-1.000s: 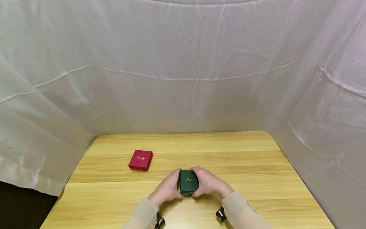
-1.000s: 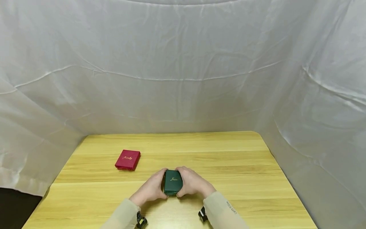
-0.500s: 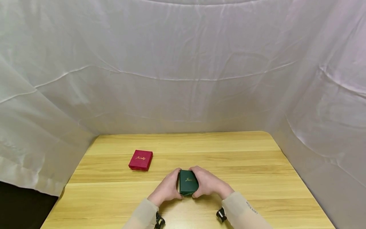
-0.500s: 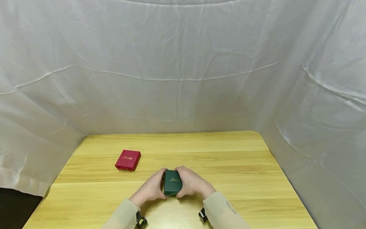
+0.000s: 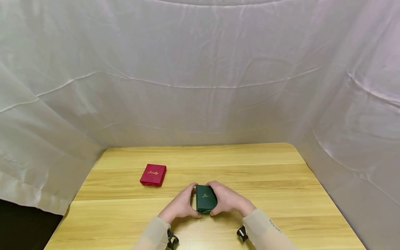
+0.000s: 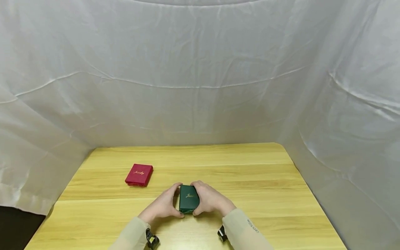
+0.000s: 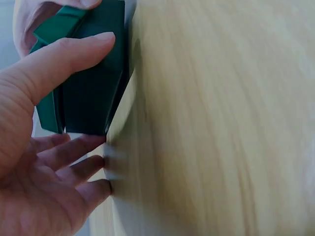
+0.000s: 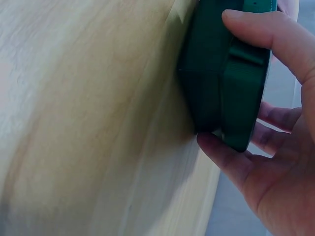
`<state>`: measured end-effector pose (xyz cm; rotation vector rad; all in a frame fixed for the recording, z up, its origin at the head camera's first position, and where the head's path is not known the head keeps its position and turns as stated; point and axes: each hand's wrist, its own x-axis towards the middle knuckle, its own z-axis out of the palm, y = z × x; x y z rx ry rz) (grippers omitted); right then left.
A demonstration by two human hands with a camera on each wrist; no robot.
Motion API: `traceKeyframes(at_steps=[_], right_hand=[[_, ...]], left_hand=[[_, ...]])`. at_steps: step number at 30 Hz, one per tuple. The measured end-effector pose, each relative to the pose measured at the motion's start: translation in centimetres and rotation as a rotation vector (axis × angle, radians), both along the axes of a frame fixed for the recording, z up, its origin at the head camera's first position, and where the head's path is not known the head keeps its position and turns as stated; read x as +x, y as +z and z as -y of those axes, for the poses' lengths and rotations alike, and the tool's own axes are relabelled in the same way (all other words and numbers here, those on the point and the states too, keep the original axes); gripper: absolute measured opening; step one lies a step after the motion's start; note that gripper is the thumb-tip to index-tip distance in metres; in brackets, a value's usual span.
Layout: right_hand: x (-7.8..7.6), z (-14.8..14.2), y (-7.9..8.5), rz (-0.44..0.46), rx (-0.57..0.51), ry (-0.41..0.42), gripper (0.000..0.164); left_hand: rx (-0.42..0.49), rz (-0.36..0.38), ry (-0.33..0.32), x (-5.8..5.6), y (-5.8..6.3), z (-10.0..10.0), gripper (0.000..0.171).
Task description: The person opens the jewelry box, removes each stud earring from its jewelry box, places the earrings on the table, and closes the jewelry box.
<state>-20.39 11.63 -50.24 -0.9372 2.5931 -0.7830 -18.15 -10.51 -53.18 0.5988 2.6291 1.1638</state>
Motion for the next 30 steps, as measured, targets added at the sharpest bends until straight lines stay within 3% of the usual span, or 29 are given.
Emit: traceKeyframes(at_steps=[30], right_hand=[[-0.17, -0.77, -0.43, 0.043, -0.061, 0.015, 0.093]], left_hand=[[-0.017, -0.048, -0.007, 0.43, 0.25, 0.04, 0.097]])
